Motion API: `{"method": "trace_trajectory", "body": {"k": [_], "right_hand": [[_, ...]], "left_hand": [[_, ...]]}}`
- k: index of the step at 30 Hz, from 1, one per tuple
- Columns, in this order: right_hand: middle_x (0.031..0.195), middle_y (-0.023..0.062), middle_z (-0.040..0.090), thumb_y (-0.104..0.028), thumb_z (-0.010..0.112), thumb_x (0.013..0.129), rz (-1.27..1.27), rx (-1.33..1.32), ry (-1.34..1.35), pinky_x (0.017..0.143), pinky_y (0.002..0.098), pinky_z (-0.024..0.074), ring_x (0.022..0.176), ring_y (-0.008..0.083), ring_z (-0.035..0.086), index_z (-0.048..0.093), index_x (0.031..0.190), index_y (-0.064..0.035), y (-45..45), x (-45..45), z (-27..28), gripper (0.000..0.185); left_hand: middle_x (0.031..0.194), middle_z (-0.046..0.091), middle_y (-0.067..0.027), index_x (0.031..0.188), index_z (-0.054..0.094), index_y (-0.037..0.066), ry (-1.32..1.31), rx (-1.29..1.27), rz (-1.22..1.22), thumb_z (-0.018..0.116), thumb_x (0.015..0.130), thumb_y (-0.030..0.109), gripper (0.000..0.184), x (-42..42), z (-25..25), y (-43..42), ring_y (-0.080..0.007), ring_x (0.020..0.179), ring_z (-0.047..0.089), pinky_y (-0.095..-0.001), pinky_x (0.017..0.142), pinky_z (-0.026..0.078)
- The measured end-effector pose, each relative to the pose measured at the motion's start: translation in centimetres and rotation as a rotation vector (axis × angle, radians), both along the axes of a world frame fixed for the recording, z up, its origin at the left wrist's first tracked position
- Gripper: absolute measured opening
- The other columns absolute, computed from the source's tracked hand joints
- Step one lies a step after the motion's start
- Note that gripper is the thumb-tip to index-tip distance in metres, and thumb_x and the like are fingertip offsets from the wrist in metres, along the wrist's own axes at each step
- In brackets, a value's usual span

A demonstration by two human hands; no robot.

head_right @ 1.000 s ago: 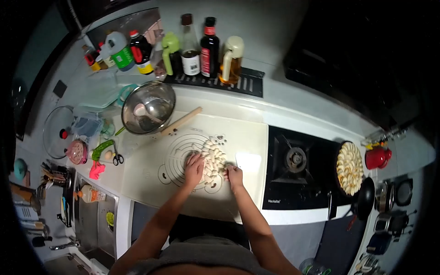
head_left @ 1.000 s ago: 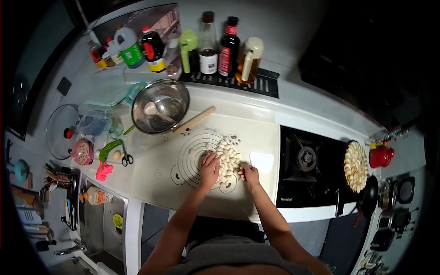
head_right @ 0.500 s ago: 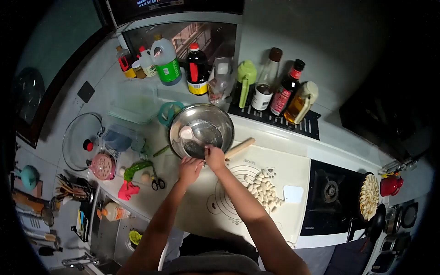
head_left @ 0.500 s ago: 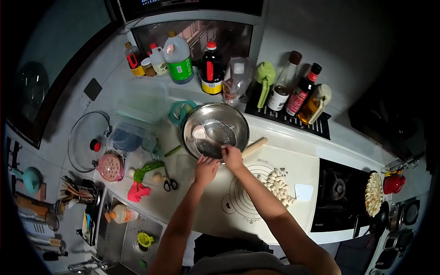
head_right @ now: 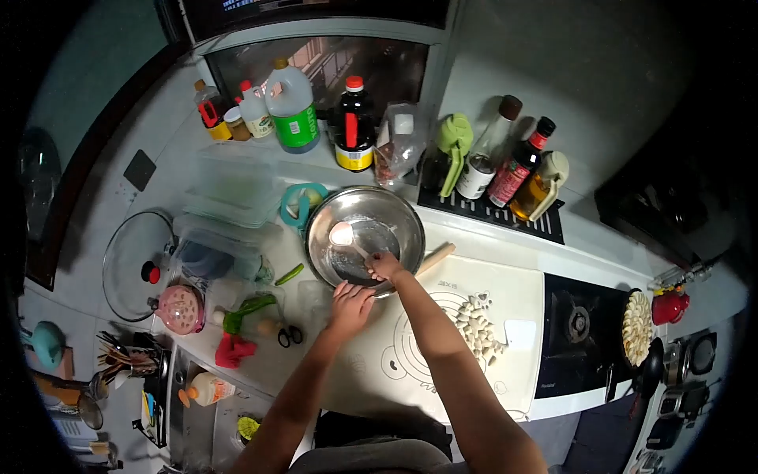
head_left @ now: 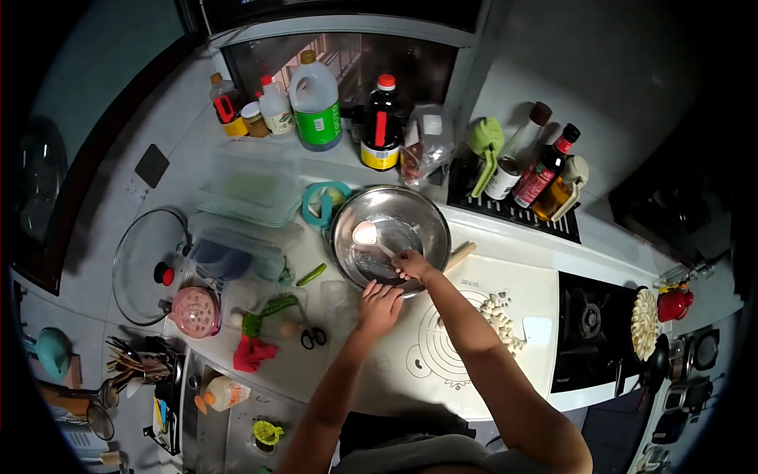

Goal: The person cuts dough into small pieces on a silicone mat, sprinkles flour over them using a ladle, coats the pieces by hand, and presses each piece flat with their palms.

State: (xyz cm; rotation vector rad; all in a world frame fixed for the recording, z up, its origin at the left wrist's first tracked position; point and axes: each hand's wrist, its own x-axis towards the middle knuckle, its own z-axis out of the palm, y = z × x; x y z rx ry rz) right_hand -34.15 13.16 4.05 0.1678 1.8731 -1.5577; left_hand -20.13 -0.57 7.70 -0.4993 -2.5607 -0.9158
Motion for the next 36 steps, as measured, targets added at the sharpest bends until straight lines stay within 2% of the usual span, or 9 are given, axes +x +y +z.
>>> {"method": "trace_trajectory", "body": {"k": [4, 6, 8, 10, 16, 20, 24, 29, 36], "right_hand": [[0.062, -0.0017, 0.053, -0.021, 0.061, 0.09, -0.131, -0.088, 0.153, 0.046, 0.0245, 0.0332, 0.05, 0.0081, 0.043, 0.061, 0.083, -0.0071, 2.9, 4.6, 6.5, 0.016], [0.062, -0.0028, 0.05, -0.021, 0.06, 0.093, -0.253, -0.339, 0.109, 0.045, 0.0239, 0.0304, 0.05, 0.007, 0.041, 0.06, 0.083, -0.0081, 5.4, 7.8, 8.4, 0.016], [0.063, -0.0043, 0.048, -0.021, 0.056, 0.095, -0.311, -0.326, 0.082, 0.044, 0.022, 0.0276, 0.049, 0.0052, 0.036, 0.059, 0.085, -0.0089, 8.6, 12.1, 11.6, 0.015], [0.063, -0.0045, 0.048, -0.021, 0.055, 0.096, -0.43, -0.199, 0.008, 0.044, 0.0217, 0.027, 0.048, 0.0053, 0.036, 0.061, 0.09, -0.0081, 11.9, 17.3, 15.3, 0.015], [0.061, -0.0009, 0.053, -0.019, 0.055, 0.095, -0.784, 0.013, 0.337, 0.047, 0.0256, 0.0338, 0.051, 0.0071, 0.042, 0.064, 0.105, -0.0023, 25.0, 29.9, 5.0, 0.021], [0.063, 0.0152, 0.059, -0.019, 0.056, 0.095, -0.529, 0.448, 0.456, 0.055, 0.0344, 0.0457, 0.055, 0.0208, 0.056, 0.064, 0.102, 0.0026, 27.9, 32.7, 3.8, 0.024], [0.065, 0.0187, 0.06, -0.018, 0.055, 0.095, -0.577, 0.424, 0.556, 0.056, 0.036, 0.0455, 0.056, 0.0275, 0.058, 0.063, 0.1, 0.0034, 27.6, 31.6, 3.6, 0.023], [0.064, 0.0142, 0.059, -0.016, 0.054, 0.095, -0.58, 0.352, 0.453, 0.055, 0.0327, 0.0443, 0.055, 0.0201, 0.055, 0.063, 0.102, 0.0036, 28.8, 32.0, 3.9, 0.023], [0.065, -0.0033, 0.049, -0.016, 0.052, 0.098, -0.604, 0.22, 0.367, 0.053, 0.0224, 0.0358, 0.058, 0.0054, 0.041, 0.062, 0.107, 0.0041, 31.4, 35.5, 4.1, 0.024]], "left_hand": [[0.088, 0.066, -0.0055, 0.097, 0.066, 0.011, -0.042, -0.18, -0.023, 0.059, 0.085, 0.018, 0.016, -0.7, -0.3, -0.4, -0.0264, 0.088, 0.061, -0.0435, 0.087, 0.04], [0.087, 0.068, -0.0049, 0.1, 0.067, 0.012, 0.019, -0.066, -0.018, 0.06, 0.084, 0.012, 0.018, -0.9, -1.2, -0.3, -0.0245, 0.089, 0.061, -0.0406, 0.079, 0.041], [0.097, 0.066, -0.0083, 0.101, 0.066, 0.01, -0.189, 0.108, 0.029, 0.06, 0.085, 0.011, 0.017, -0.7, -0.1, 0.1, -0.0281, 0.092, 0.059, -0.0442, 0.089, 0.042], [0.104, 0.064, -0.0113, 0.107, 0.064, 0.007, 0.066, 0.332, 0.151, 0.057, 0.087, 0.006, 0.021, -0.2, 0.2, 1.6, -0.0314, 0.095, 0.059, -0.042, 0.087, 0.044], [0.109, 0.061, -0.0135, 0.108, 0.061, 0.003, 0.094, 0.311, 0.16, 0.051, 0.089, 0.001, 0.021, 6.4, -0.8, 9.2, -0.0316, 0.104, 0.056, -0.04, 0.092, 0.043], [0.109, 0.061, -0.0139, 0.106, 0.061, 0.002, -0.016, 0.338, 0.058, 0.05, 0.089, 0.0, 0.021, 10.1, -2.0, 15.6, -0.0321, 0.103, 0.057, -0.0397, 0.093, 0.043], [0.107, 0.062, -0.0126, 0.104, 0.062, 0.005, -0.024, 0.351, 0.027, 0.053, 0.088, -0.001, 0.019, 12.0, -3.1, 18.8, -0.0319, 0.1, 0.059, -0.0389, 0.086, 0.047], [0.107, 0.062, -0.0129, 0.103, 0.062, 0.005, -0.03, 0.367, 0.064, 0.052, 0.086, -0.003, 0.021, 13.0, -4.6, 20.1, -0.0322, 0.097, 0.06, -0.0385, 0.084, 0.048], [0.105, 0.061, -0.0142, 0.101, 0.063, 0.004, -0.115, 0.377, 0.09, 0.052, 0.085, -0.005, 0.021, 15.1, -5.7, 21.7, -0.0329, 0.096, 0.06, -0.0375, 0.082, 0.049]]}}
